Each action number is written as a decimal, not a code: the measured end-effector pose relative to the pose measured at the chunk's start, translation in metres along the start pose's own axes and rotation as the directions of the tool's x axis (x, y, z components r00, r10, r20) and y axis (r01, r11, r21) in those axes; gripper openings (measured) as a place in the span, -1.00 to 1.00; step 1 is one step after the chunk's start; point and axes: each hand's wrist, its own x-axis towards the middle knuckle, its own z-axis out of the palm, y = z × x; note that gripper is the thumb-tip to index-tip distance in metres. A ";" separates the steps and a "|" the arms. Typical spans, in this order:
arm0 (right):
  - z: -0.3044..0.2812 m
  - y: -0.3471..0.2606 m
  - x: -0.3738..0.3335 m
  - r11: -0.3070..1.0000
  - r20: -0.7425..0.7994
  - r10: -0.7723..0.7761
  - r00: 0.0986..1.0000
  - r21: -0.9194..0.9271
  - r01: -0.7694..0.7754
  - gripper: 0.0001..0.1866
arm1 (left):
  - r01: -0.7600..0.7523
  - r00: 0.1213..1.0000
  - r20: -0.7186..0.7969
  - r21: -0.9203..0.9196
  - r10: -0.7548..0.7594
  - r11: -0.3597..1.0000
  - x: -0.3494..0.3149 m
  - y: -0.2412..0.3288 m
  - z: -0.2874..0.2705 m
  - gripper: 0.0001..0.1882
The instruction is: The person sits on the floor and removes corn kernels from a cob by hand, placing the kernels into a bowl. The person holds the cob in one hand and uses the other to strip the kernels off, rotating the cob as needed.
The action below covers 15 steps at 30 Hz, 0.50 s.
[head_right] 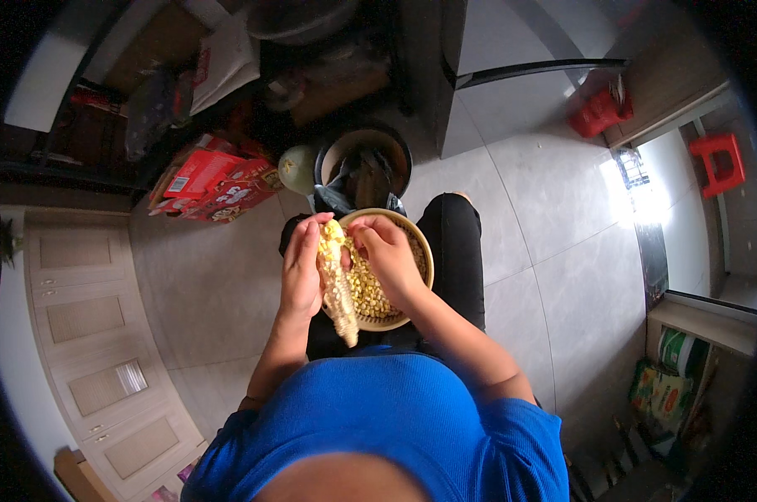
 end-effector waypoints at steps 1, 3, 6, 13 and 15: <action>-0.001 -0.008 -0.002 0.984 0.059 -0.117 0.991 -0.128 0.124 -0.86 | 0.012 1.000 -0.029 0.025 -0.011 1.000 -0.001 0.000 0.000 -0.66; 0.001 -0.026 -0.009 0.917 0.187 -0.230 0.955 -0.288 0.277 -0.82 | 0.055 0.998 -0.024 0.046 -0.053 0.997 -0.002 0.007 0.002 -0.64; 0.007 -0.045 -0.013 0.919 0.324 -0.144 0.935 -0.306 0.247 -0.80 | 0.011 1.000 -0.006 0.061 -0.010 0.998 -0.001 0.004 0.001 -0.64; 0.014 -0.029 -0.016 0.992 0.162 0.114 0.980 -0.063 -0.105 -0.76 | -0.255 0.952 -0.032 0.459 0.303 0.851 -0.008 0.003 0.015 -0.62; 0.016 -0.025 -0.018 0.993 0.143 0.116 0.983 0.011 -0.119 -0.76 | -0.283 0.938 -0.035 0.493 0.344 0.823 -0.009 0.004 0.016 -0.63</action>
